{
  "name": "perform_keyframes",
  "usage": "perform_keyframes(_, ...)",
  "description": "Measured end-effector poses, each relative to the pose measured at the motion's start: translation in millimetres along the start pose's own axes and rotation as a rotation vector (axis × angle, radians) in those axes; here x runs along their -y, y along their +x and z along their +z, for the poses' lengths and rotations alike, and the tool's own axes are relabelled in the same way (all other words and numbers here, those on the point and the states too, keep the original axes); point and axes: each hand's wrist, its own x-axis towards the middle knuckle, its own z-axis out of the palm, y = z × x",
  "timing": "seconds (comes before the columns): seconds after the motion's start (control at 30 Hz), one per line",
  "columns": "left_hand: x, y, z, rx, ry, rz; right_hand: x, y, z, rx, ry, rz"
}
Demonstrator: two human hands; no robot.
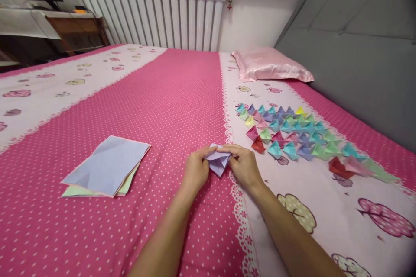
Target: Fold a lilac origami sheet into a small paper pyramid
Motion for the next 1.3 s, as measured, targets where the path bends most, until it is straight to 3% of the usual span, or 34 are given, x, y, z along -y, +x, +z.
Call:
perform_keyframes(0.17, 4, 1, -3.7, 0.016, 0.462, 0.067, -8, 0, 1, 0.092, -0.287, 0.003)
perform_keyframes(0.33, 2, -3, -13.5, 0.290, 0.669, 0.176, 4, -4, -11, 0.428, -0.562, -0.096)
perform_keyframes(0.5, -7, -16, -29.3, 0.486, 0.648, 0.034, 11, -8, -22, 0.703, -0.464, -0.041)
perform_keyframes(0.57, -9, -18, -31.3, 0.501, 0.621, -0.022, 10, -7, -21, 0.706, -0.408, 0.010)
perform_keyframes(0.67, -10, -16, -27.4, 0.405, 0.675, -0.029, 5, -5, -13, 0.612, -0.358, 0.016)
perform_keyframes(0.83, -4, -14, -14.7, 0.309, 0.897, -0.052, -4, -6, 4, 0.515, -0.587, -0.046)
perform_keyframes(1.03, 0, -16, -9.7, 0.303, 0.942, -0.055, -4, -11, 10, 0.531, -0.760, -0.085)
perform_keyframes(1.3, -4, -16, -14.4, 0.340, 0.963, -0.091, -5, -16, 4, 0.580, -0.829, -0.027)
